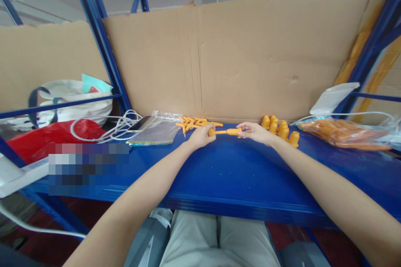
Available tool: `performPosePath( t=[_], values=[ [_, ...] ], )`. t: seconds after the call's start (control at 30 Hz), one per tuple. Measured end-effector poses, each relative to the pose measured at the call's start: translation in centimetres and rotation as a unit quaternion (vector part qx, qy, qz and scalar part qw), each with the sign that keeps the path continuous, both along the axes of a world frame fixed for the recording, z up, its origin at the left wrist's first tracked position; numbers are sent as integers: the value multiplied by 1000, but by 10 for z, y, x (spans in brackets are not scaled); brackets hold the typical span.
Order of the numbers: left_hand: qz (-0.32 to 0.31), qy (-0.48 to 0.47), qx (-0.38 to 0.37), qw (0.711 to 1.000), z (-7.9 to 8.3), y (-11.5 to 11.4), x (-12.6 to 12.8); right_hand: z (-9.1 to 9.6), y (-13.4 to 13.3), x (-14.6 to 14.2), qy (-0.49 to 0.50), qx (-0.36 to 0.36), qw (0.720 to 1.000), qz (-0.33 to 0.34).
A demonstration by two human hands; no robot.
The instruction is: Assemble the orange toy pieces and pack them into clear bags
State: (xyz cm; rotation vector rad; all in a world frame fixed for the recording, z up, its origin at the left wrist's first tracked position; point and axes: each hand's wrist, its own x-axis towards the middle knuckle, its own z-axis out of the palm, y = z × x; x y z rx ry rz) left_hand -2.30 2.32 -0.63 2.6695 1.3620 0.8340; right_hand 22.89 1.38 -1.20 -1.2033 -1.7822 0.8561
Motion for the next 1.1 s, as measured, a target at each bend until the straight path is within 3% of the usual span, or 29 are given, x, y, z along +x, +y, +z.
performPosePath(
  t=[0.5,0.7,0.93,1.1],
  values=[
    [3,2,12,1000,0,-3,1,5,-14,-16,29,-82,995,-41],
    [1,-6,8,1000,-1,-1,2,8,-18,-6,40,-118,992,26],
    [14,5,18,1000,1,-3,1,6,-20,-11,51,-106,993,24],
    [11,4,20,1000,1,-3,0,5,-18,-19,52,-106,993,-19]
  ],
)
